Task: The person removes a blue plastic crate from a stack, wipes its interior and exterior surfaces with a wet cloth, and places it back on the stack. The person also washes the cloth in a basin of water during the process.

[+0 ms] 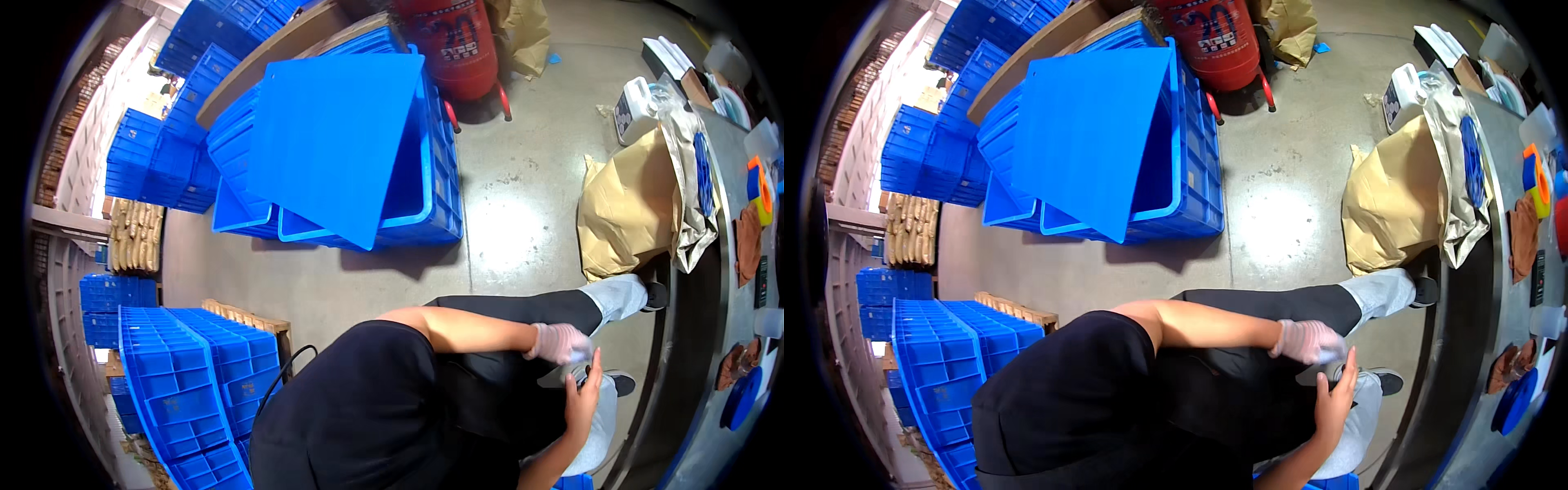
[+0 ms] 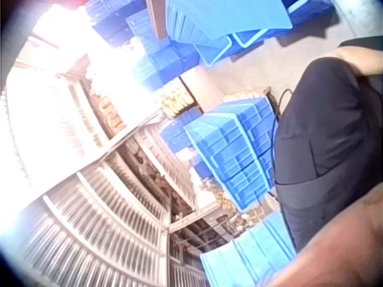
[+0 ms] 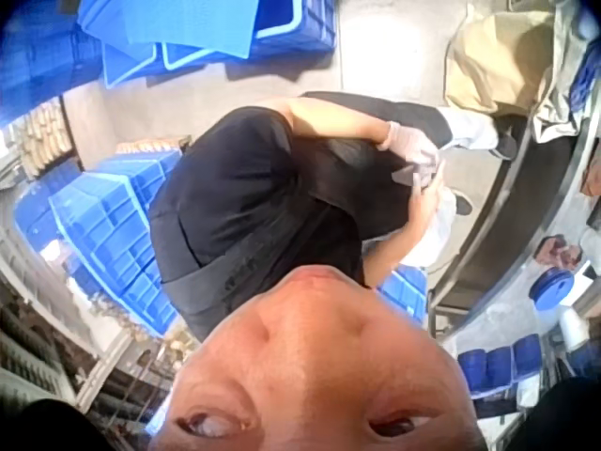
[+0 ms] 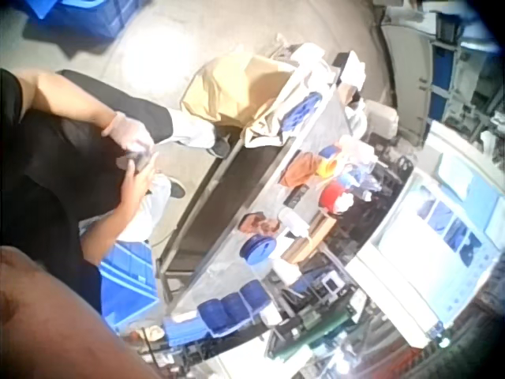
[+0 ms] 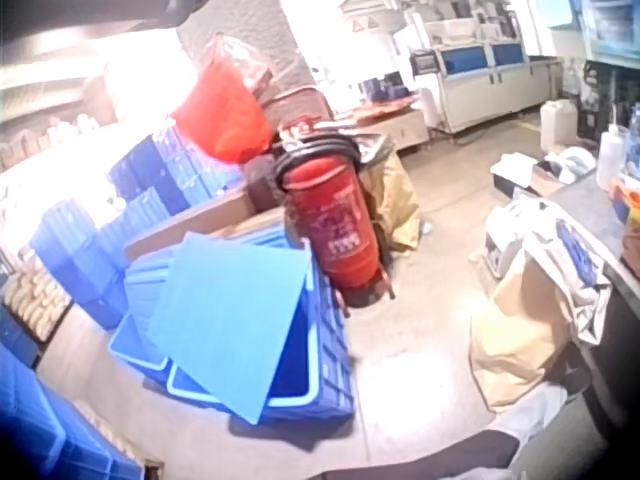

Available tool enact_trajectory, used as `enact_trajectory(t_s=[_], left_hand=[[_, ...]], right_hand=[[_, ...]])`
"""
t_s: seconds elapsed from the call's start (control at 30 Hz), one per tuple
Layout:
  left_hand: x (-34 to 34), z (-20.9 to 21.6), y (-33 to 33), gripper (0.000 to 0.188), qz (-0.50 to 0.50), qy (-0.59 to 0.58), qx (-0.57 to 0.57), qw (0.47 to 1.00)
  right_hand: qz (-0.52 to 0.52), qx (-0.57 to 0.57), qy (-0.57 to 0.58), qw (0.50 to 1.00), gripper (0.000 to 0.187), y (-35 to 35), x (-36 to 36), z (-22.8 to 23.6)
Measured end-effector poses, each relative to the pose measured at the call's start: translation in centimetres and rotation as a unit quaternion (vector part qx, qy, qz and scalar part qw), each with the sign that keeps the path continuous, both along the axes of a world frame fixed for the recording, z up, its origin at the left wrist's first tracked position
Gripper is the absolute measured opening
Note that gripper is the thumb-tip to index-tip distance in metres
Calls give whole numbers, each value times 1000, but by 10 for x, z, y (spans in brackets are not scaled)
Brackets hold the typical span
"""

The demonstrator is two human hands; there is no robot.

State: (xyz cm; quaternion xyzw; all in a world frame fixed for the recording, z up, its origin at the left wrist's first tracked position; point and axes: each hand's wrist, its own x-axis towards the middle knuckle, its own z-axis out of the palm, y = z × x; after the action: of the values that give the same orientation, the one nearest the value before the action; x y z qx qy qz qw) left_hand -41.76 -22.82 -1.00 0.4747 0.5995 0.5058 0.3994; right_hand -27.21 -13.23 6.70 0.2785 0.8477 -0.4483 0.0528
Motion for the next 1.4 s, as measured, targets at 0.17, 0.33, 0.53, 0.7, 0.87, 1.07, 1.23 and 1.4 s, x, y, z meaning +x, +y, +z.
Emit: enact_trajectory(t_s=[0.17, 0.33, 0.53, 0.7, 0.87, 1.07, 1.23, 1.4], left_hand=[[-53, 47, -63, 34, 61, -102, -126, 985], [-71, 37, -101, 29, 180, -24, -18, 983], [-71, 76, -91, 30, 226, 135, -18, 964], [-82, 98, -1, 47, -32, 434, 148, 888], [-121, 98, 28, 52, -165, 428, 15, 888], [-149, 46, 109, 52, -231, 327, 3, 916], [-131, 67, 163, 47, -308, 250, -65, 916], [-105, 81, 154, 37, -347, 256, -77, 899]], right_hand=[[71, 178, -113, 975, 61, 14, 33, -27], [54, 245, -96, 963, 52, 12, 70, 20], [29, 380, -158, 911, 51, 35, 146, 59], [28, 324, -40, 945, 40, 29, 165, 4], [55, 304, -43, 950, 27, 73, 107, 18], [63, 197, -44, 977, 30, 148, 121, -16], [44, 64, -70, 995, 35, 153, 133, 3], [10, -2, -70, 997, 32, 127, 128, -6]])
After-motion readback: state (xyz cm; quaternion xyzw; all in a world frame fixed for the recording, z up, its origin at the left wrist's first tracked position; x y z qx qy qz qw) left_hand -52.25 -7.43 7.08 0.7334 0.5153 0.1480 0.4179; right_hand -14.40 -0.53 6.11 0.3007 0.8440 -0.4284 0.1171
